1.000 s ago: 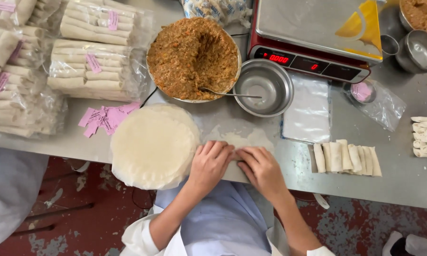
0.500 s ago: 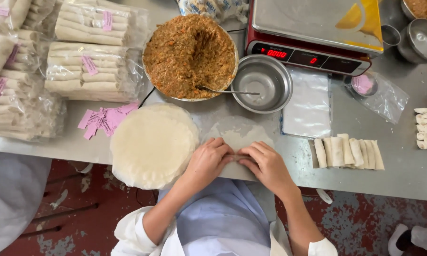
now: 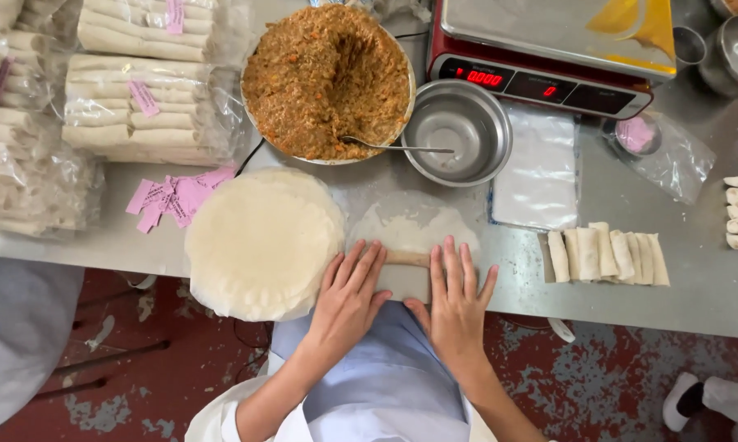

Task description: Rolling food products by hand, involving peeling thin wrappers, adding filling with a spoon, and rolling them into cylinders.

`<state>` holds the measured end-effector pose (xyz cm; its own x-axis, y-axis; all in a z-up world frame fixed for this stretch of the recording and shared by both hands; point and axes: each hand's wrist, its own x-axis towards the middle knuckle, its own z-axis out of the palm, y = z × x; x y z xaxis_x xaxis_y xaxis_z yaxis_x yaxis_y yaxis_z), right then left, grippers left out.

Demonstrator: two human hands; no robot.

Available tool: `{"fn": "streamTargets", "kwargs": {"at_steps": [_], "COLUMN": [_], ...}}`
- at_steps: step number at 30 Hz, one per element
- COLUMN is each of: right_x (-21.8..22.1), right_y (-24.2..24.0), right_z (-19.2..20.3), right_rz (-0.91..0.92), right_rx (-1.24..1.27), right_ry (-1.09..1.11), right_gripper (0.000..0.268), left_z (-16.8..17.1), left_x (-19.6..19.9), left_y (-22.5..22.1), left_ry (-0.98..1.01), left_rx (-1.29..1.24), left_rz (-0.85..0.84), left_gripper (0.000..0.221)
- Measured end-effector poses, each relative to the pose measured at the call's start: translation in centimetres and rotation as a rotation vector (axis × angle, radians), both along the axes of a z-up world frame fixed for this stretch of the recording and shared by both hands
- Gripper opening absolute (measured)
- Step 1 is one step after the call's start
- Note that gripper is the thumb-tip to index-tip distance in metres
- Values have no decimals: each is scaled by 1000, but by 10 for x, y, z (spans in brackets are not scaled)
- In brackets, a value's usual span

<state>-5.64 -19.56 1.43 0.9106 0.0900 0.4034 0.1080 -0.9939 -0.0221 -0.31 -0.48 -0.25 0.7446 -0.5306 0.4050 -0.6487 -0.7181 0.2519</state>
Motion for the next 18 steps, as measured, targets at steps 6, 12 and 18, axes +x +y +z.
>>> {"fn": "streamTargets", "kwargs": {"at_steps": [6,12,18], "right_x": [22,24,25], "right_y": [-37,-78,-83], "right_z": [5,23,-11], "right_rz": [150,194,144], "right_rx": [51,383,97], "right_ry": [53,104,-128], "right_gripper": [72,36,22], "left_z": [-6,13,-10], "left_x": [38,44,52], "left_y": [5,23,16], "left_ry": [-121,-10,-296], "left_rx": [77,117,63], "left_rz": [-104,-56,-1], "left_gripper": [36,25,12]}}
